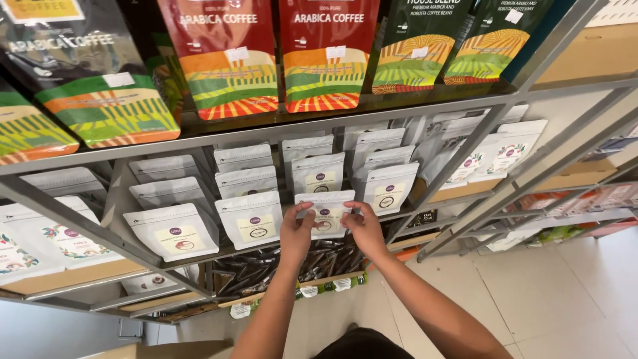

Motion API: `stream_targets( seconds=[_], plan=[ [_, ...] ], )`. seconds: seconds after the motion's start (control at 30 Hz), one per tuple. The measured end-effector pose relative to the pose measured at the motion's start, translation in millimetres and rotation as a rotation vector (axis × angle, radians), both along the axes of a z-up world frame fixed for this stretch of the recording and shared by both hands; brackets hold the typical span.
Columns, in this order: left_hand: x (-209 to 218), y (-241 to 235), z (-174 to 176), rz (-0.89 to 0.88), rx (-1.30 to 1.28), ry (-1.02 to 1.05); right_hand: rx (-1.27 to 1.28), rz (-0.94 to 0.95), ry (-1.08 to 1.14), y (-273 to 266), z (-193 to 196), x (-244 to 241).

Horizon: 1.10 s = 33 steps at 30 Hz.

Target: The person wipes a white coffee pack with a pink cloth and places it into a shopping basket. They repeat this process, picking up multiple coffee packs from a metal shelf, wiping each one, and placing them into the basket.

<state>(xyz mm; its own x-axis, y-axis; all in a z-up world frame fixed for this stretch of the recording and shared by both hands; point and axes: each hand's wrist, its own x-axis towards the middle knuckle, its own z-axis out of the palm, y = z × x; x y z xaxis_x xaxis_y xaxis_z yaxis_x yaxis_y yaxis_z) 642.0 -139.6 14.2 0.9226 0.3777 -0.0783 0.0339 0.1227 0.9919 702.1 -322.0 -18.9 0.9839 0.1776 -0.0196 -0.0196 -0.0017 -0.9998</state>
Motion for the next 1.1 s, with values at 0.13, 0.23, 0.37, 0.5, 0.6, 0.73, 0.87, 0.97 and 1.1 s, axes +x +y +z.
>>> stream_targets(
  seconds=[0.13,0.23,0.37,0.5,0.6,0.73,0.87,0.97,1.1],
  plan=[
    [-16.4,1.4,-18.8,-0.045,-0.042,-0.101,0.084,-0.038,0.028,2.4,-0.9,-32.2],
    [-33.2,-3.6,-19.3,-0.095,-0.079,-0.051,0.157,-0.104,0.038,-1.7,-11.7,-53.4],
    [-57.7,-16.8,-2.0,-0.149,-0.126,-0.114,0.220,-0.199,0.067,-18.2,-10.3,-87.0],
    [-81.9,-28.0,15.4,-0.194,-0.152,-0.008,0.228,-0.229,0.045,-31.1,7.5,-115.3],
    [-93.3,-37.4,8.4,-0.200,-0.137,-0.032,0.224,-0.240,0.030,-35.3,26.3,-133.0],
    [-118.6,-52.0,29.9,-0.205,-0.145,-0.076,0.210,-0.226,-0.005,-54.0,48.2,-161.0],
    [-150.1,-86.7,41.4,-0.224,-0.178,-0.180,0.235,-0.203,-0.044,-89.8,59.0,-196.2],
    [-179.2,-121.6,46.6,-0.251,-0.175,-0.211,0.317,-0.217,-0.049,-122.6,66.5,-227.2],
    [-232.0,-161.7,51.6,-0.298,-0.161,-0.198,0.453,-0.225,-0.052,-163.0,67.3,-273.7]
  ],
)
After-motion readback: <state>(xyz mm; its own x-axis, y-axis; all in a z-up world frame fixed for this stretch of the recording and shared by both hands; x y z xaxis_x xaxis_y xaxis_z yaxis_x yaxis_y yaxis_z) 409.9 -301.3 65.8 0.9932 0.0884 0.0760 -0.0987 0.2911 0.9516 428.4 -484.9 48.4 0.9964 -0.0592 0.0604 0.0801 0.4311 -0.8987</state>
